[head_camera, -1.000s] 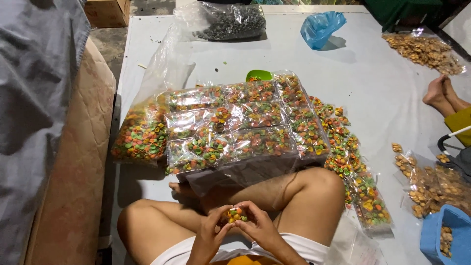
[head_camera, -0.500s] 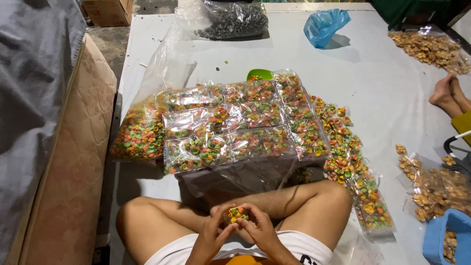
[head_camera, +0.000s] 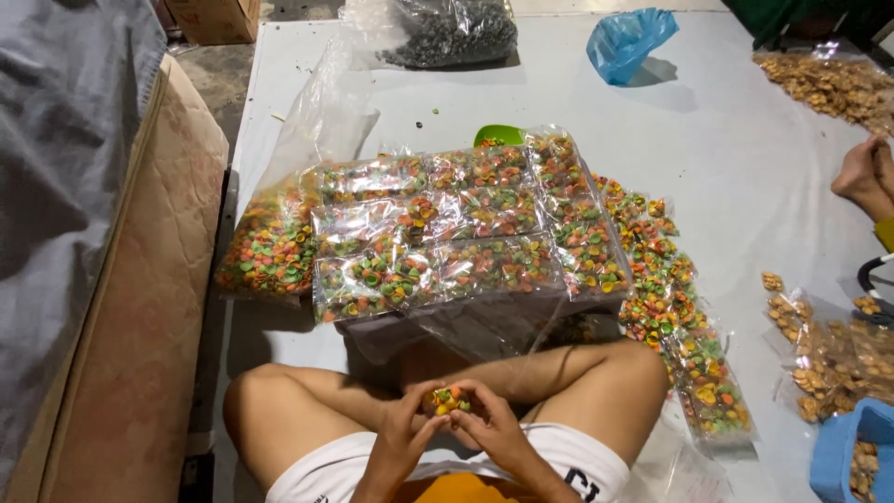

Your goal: A person is sitting on the floor, organizing and packaging small colorful snacks into plastic bags.

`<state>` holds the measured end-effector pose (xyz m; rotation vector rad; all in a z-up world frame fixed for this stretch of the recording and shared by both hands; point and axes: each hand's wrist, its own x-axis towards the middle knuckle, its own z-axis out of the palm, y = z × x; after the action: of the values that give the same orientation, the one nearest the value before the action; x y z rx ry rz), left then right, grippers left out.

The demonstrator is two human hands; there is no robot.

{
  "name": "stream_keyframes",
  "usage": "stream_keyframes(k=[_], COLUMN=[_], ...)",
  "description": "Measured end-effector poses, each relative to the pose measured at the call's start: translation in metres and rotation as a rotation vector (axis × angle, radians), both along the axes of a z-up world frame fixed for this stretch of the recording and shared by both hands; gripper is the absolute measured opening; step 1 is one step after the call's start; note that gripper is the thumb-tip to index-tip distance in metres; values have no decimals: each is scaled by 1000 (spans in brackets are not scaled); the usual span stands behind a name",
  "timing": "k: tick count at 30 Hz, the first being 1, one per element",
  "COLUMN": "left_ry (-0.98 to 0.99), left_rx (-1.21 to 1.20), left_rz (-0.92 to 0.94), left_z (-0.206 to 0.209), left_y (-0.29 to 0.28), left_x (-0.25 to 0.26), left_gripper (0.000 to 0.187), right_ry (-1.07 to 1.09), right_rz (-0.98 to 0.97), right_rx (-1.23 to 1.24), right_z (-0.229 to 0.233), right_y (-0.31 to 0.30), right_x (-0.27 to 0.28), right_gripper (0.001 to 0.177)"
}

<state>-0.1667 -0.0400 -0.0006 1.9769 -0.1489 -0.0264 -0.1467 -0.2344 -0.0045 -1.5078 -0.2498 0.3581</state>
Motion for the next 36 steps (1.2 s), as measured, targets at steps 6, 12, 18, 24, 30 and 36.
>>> stream_keyframes(k=[6,12,18,24,30,36], left_ry=[-70,-57,-21,135,225,365], left_rx=[6,-22,-32,-38,-248,-209], left_rz=[1,143,39,51,17,27], left_z=[4,15,-10,-15,-24,-10], left_y=[-1,-14,-7,-9,-5,-1], left_x=[7,5,3,1,2,4], left_gripper=[48,46,48,50,49,41], right_ry=[137,377,344,244,97,158], right_rz=[8,-105,-131,-169,6,79], right_rx=[130,218,199,130,-88,-99], right_z=[-17,-27,-30,-42,-20,-27], right_y=[-8,-6,-1,2,-5,-10], right_x=[3,3,2,3,11,15], right_gripper=[48,38,26,27,22,9])
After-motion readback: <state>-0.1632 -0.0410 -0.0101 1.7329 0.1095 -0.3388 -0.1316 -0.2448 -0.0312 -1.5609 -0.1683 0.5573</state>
